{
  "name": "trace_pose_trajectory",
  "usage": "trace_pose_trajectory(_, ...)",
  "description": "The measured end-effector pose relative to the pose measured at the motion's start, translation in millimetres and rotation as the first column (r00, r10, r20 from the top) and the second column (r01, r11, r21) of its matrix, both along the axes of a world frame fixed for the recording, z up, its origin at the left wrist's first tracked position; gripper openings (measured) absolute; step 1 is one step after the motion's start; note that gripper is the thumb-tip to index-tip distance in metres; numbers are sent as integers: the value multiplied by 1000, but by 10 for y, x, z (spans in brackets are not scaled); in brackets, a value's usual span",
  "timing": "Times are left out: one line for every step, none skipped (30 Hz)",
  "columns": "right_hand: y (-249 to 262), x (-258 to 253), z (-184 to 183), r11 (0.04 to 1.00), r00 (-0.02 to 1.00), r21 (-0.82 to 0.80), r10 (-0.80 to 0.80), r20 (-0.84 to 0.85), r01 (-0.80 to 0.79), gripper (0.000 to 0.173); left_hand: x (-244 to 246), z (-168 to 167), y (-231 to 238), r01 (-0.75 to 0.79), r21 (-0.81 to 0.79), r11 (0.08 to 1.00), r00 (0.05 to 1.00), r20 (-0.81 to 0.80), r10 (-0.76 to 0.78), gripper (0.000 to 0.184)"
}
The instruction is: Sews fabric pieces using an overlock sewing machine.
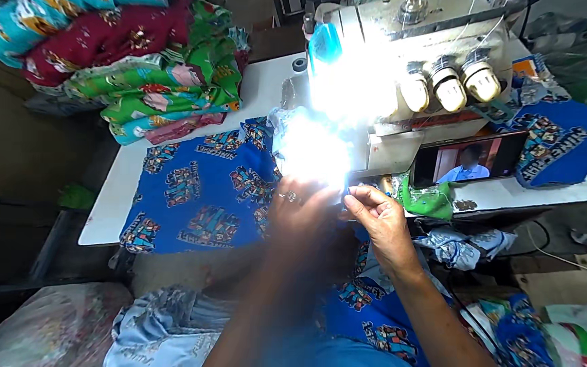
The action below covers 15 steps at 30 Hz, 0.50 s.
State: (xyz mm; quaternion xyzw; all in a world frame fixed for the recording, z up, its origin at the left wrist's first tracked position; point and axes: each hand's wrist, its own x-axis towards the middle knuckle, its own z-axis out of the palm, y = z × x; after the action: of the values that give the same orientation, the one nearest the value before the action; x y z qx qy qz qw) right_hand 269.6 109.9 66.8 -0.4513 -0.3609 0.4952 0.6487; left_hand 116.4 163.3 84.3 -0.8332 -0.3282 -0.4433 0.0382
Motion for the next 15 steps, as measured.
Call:
trace_pose_trajectory(-5,-1,0,1000,1000,2,-3,1,3,14,4,-2,-14,-5,34,999,1000,0,5,10)
trace_pose_trajectory(-12,-4,0,1000,1000,2,-5,2,5,14,7,-12,-26,-11,55,998,1000,-6,11,8)
trace_pose_trajectory(-21,-7,-2,1000,1000,2,-8,3,8,15,9,-27,-38,-20,68,997,1000,-10,21,7)
trace_pose_trajectory(-29,-11,-7,1000,1000,5,-8,2,8,15,11,-46,-52,-27,71,997,1000,-11,27,6)
trace_pose_trajectory(-36,-15,-14,1000,1000,11,-9,2,9,16,13,-65,-67,-35,67,997,999,-9,35,6)
trace_pose_trajectory(-42,-19,-21,1000,1000,18,-8,3,8,16,14,-80,-80,-41,60,997,999,-2,41,6)
trace_pose_trajectory(-46,-21,-26,1000,1000,22,-10,1,10,17,12,-86,-94,-44,47,998,999,5,44,6)
trace_pose_trajectory(-47,-24,-27,1000,1000,23,-14,3,14,16,8,-87,-108,-45,36,998,999,10,45,6)
trace_pose_trajectory(-47,-26,-24,1000,1000,19,-18,4,18,16,2,-87,-121,-47,27,999,999,10,47,5)
trace_pose_trajectory(-48,-28,-21,1000,1000,16,-21,2,21,16,-3,-89,-131,-47,22,999,999,8,47,5)
trace_pose_trajectory(-48,-30,-24,1000,1000,14,-22,-1,22,16,-6,-91,-137,-46,18,999,999,4,46,4)
trace_pose_trajectory(-48,-30,-28,1000,1000,15,-21,-2,21,16,-7,-93,-142,-45,14,999,999,-2,45,5)
trace_pose_trajectory(-50,-31,-31,1000,1000,15,-18,-4,18,17,-7,-94,-148,-46,7,999,999,-11,46,6)
trace_pose_trajectory(-51,-32,-35,1000,1000,18,-15,-9,16,17,-6,-96,-152,-48,4,999,999,-24,48,6)
trace_pose_trajectory(-52,-32,-41,1000,1000,24,-14,-15,14,17,-4,-95,-157,-53,2,999,998,-38,53,7)
